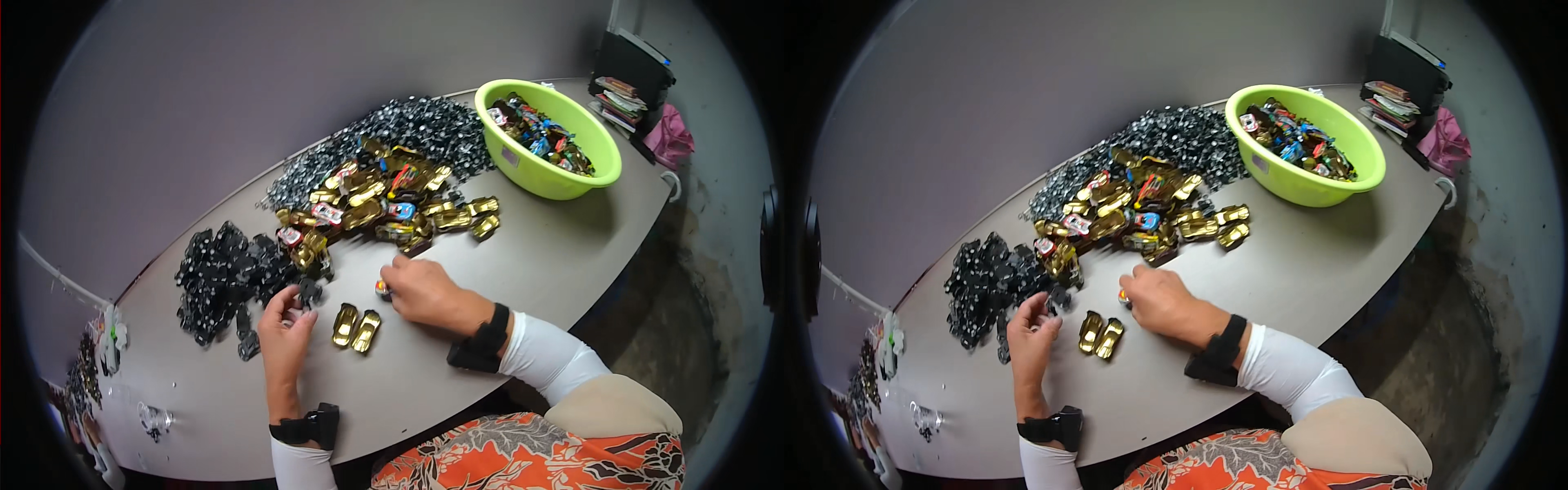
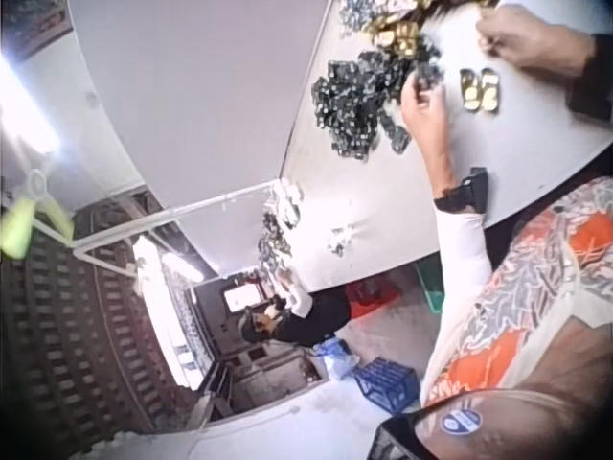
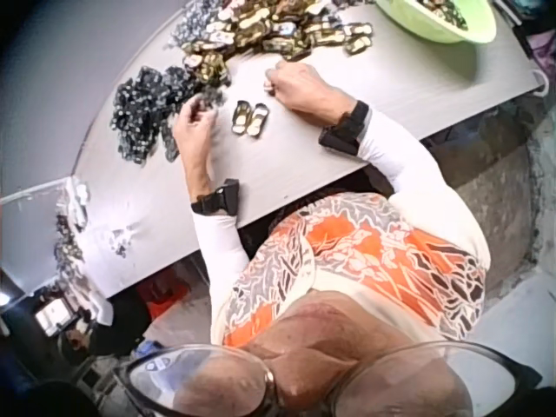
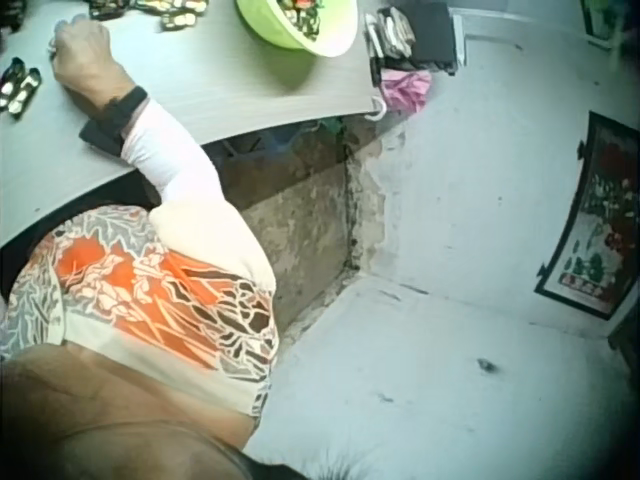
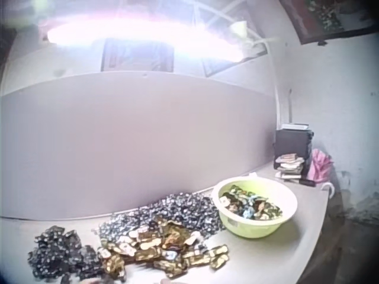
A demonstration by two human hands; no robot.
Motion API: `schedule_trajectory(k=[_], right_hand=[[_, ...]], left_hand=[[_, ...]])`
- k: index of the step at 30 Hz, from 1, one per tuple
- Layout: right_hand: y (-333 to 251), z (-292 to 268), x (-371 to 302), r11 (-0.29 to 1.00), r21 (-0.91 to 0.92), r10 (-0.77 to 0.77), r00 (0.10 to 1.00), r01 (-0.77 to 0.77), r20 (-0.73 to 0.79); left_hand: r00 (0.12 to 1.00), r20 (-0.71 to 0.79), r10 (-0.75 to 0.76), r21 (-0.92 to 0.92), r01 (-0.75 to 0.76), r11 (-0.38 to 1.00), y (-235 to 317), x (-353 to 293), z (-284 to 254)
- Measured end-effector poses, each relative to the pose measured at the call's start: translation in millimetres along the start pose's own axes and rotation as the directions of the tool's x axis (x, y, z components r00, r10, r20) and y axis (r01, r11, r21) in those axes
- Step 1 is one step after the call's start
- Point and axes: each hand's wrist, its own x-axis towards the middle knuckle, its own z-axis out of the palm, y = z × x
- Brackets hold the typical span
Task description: The person assembles small toy cars by hand at a workbench. They pick up a black car chassis and a gold car body, align them, and press them together to form a complete toy car. This process is repeated for multiple units, with the person handling the parts one at a time and placing the finished cars on the table.
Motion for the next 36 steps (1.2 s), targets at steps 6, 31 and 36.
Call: schedule_trajectory(k=[6, 31, 36], right_hand=[[-24, -27, -2, 0.444, 0.856, 0.111, 0.965, -0.263, 0.239], [-49, -17, -11, 0.563, 0.821, 0.072, 0.995, -0.096, 0.067], [-44, 0, -9, 0.666, 0.743, -0.029, 0.997, 0.072, -0.070]], left_hand=[[0.893, 0.450, -0.021, -0.779, 0.404, 0.479, 12, -16, 18], [0.944, 0.300, -0.139, -0.698, 0.317, 0.642, 21, -34, 34], [0.896, 0.422, -0.141, -0.742, 0.431, 0.514, 14, -31, 27]])
